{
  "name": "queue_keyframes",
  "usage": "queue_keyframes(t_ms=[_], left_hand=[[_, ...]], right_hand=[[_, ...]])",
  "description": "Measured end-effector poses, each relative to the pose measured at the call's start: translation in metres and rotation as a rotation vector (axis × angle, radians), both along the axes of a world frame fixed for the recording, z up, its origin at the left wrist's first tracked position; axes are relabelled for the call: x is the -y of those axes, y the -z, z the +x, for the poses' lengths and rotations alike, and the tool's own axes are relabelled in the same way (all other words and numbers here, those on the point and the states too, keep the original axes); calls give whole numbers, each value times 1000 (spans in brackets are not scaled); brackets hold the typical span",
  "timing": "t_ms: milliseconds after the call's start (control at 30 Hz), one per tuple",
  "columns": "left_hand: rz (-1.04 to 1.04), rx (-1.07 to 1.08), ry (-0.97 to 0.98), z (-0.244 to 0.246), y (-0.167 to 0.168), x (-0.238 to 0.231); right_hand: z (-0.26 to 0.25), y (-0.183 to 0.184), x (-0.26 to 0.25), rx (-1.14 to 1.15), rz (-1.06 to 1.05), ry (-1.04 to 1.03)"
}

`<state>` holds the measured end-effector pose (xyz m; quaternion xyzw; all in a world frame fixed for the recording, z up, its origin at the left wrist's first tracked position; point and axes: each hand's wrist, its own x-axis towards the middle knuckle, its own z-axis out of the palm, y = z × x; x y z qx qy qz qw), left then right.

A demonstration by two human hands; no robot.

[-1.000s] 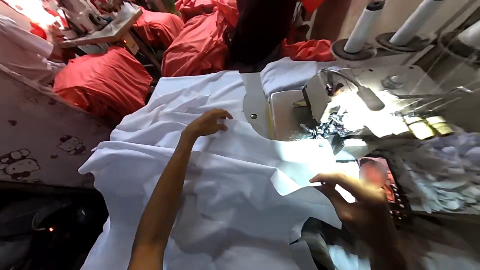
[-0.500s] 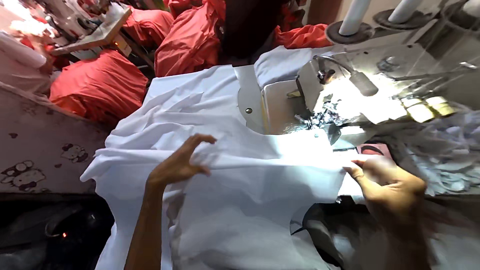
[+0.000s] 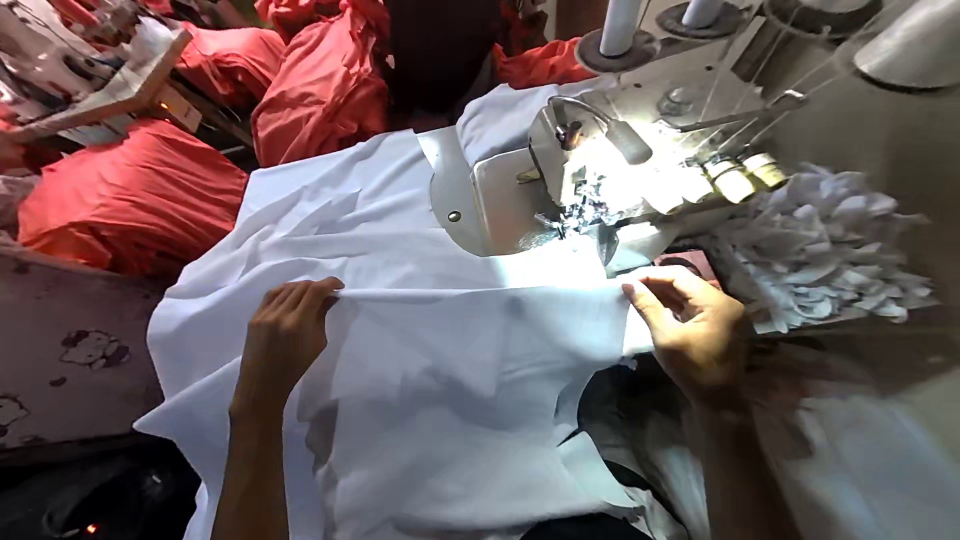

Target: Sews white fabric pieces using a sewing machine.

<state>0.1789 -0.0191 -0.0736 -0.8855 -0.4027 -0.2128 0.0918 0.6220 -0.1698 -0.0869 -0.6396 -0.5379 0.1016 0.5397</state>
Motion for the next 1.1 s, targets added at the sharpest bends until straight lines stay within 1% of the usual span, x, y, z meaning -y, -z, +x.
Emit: queue_keyframes(t_ms=[100,200,267,333,400,433,467,500,567,600,633,667,733,767,833,900,1000,1100], left_hand=[[-148,-177,-40,-8,15,-10],[-258,-206,-134,-26,10,-4],[-362,-132,-118,-51,-10,4],[-478,-25,-13,-85,-37,5],[-634,66,55,-108,-62,-9],[-683,67,47,-108,-71,-21],[-712,24,-8,-100,-80,-35],[-732,-65,-97,-91,-82,-52],[-750,-249,-295,-81,-67,-84],[-744,-289,-352,-72,-61,-92],[-708,-285,-349,-58,-58,-93],[-641,-235,-280,-41,-54,-89],[-503,-111,-56,1,-52,-74],[-471,-52,66,26,-54,-64],[-458,69,298,77,-57,-43],[-479,190,477,125,-57,-23],[-484,239,578,181,-51,-2],[-413,187,521,216,-38,9]], right_hand=[[-2,7,-6,-3,-49,49],[-2,6,-3,5,-32,49],[0,0,4,-8,-10,12],[2,-6,8,-39,7,-18],[1,-6,6,-47,-17,-6],[1,-3,1,-38,-38,12],[1,1,-5,-28,-57,26],[1,5,-11,-12,-64,32],[1,12,-20,8,-53,26],[0,13,-22,8,-49,28],[-1,13,-22,9,-52,39],[-1,13,-20,8,-54,48],[-2,13,-18,-5,-53,61],[-2,14,-17,-22,-48,59],[-3,13,-14,-59,-31,36],[-4,11,-11,-96,-22,6],[-7,11,-6,-145,-39,-33],[-9,19,0,-167,-79,-24]])
